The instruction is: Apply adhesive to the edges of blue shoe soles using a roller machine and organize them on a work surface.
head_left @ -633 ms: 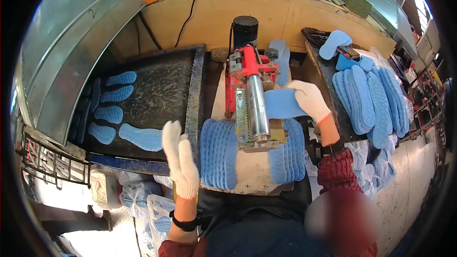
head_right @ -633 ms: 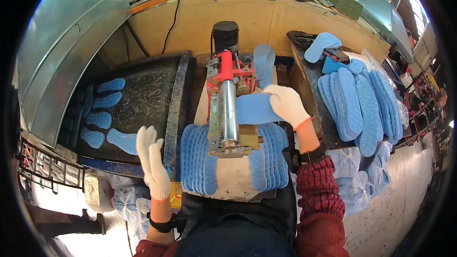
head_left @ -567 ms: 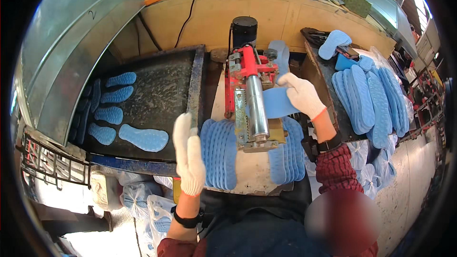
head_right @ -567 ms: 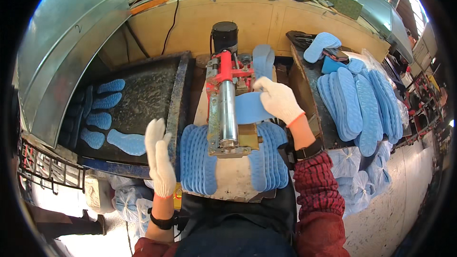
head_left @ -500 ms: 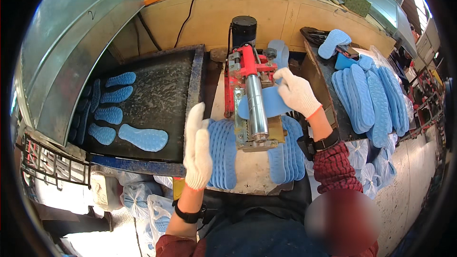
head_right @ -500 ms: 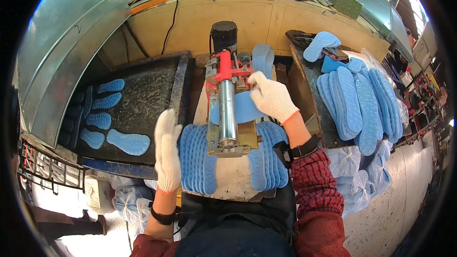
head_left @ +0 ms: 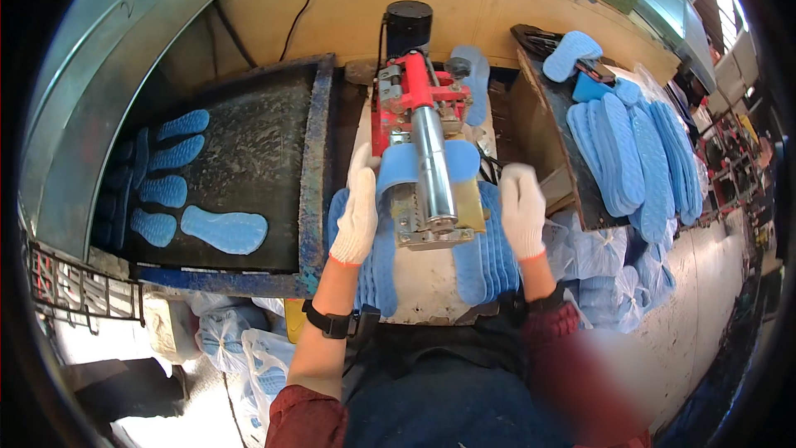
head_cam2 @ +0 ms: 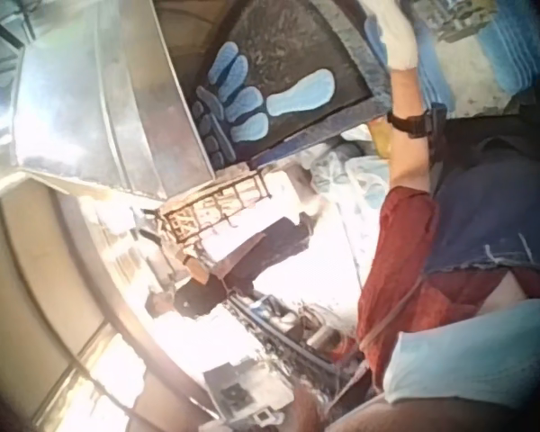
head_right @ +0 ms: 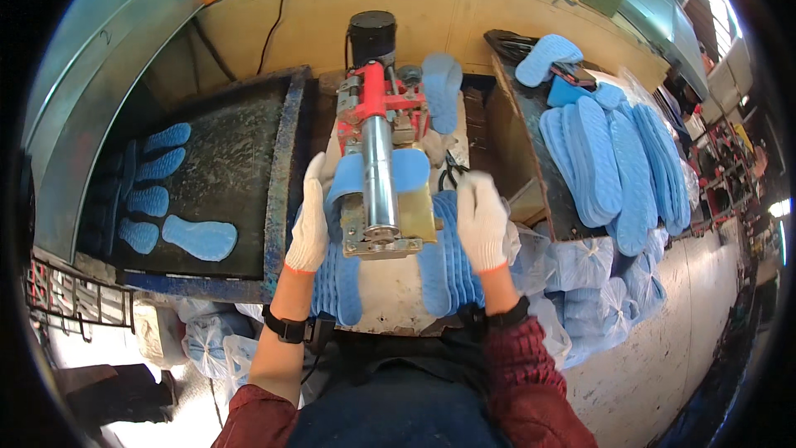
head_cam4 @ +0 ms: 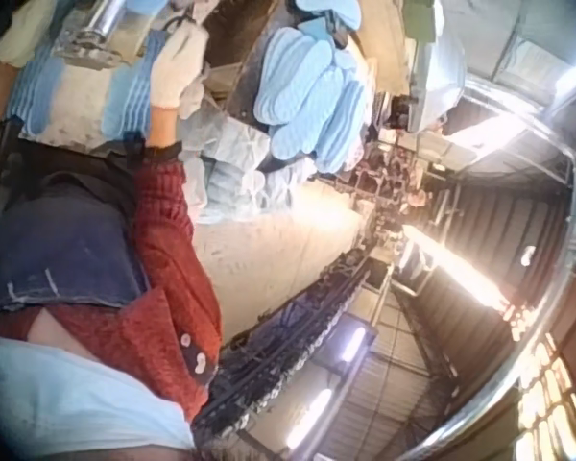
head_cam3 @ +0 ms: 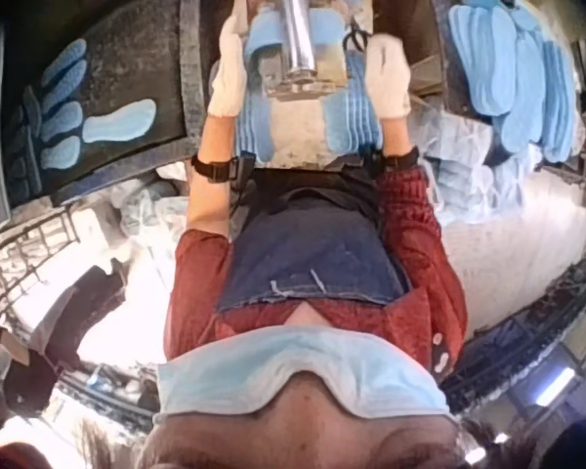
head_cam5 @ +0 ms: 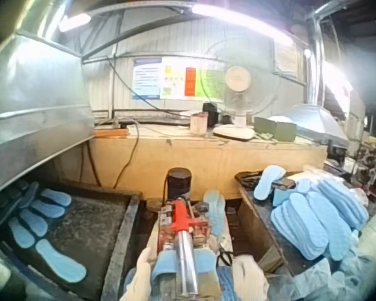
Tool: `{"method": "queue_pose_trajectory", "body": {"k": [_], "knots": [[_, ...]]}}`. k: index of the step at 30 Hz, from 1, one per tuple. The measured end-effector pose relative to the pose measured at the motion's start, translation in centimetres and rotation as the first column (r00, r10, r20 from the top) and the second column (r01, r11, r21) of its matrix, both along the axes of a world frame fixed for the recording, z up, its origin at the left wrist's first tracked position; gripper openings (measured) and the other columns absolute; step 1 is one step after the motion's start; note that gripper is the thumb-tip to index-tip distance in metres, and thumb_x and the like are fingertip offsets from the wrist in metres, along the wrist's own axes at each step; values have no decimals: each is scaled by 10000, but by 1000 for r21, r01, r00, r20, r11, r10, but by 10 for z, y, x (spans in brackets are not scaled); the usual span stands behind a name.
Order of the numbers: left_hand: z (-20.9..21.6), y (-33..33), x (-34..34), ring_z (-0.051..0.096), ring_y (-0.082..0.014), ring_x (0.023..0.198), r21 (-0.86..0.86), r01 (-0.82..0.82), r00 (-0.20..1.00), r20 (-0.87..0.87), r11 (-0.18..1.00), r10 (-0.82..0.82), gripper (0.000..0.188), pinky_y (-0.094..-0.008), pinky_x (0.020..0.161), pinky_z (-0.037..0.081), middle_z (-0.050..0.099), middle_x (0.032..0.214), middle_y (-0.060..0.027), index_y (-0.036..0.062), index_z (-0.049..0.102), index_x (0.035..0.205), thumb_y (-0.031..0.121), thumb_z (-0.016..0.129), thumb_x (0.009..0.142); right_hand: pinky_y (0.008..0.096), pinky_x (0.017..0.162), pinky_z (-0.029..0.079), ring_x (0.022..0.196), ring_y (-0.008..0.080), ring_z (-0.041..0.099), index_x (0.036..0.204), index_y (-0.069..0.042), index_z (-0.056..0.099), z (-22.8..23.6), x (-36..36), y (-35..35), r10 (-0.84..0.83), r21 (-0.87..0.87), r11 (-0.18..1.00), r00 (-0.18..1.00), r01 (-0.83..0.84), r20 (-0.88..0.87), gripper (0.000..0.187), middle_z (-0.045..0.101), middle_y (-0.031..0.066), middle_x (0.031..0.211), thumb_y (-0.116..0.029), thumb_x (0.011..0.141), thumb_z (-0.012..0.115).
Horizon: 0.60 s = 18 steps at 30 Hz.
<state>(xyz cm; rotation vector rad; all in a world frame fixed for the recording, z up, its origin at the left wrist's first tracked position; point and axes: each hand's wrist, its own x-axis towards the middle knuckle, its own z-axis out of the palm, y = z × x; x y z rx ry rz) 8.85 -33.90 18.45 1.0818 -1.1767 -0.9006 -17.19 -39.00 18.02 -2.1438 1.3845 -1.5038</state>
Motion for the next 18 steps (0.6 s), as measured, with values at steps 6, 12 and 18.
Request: {"method": "queue_pose_trajectory", "body": {"k": [6,12,18], "knots": [[-14,47,11,289,-205,1433,186,62,988,-153,980,-34,552,-315,1187,193,375,1506,-134,-16,326,1482,360,256,1083,428,830,511,1031,350,595,1080,-39,624,-64,15,69,50,318,926,768,204,-638,383,621,163,1088,-249,781,740],[13,113,18,428,-177,1332,324,77,948,-316,943,31,597,-307,1136,307,479,1426,-126,-51,404,1436,412,293,1075,441,777,529,944,353,651,1036,-86,690,-75,23,59,126,443,848,701,292,-702,368,665,177,1039,-329,766,750],[44,119,58,581,-181,1131,297,-79,540,-789,952,291,560,-319,1001,456,597,1252,-87,10,520,1337,465,380,1041,452,748,534,890,343,668,1008,-92,705,-74,20,54,170,489,828,708,275,-686,308,696,155,1001,-306,786,716]]}}
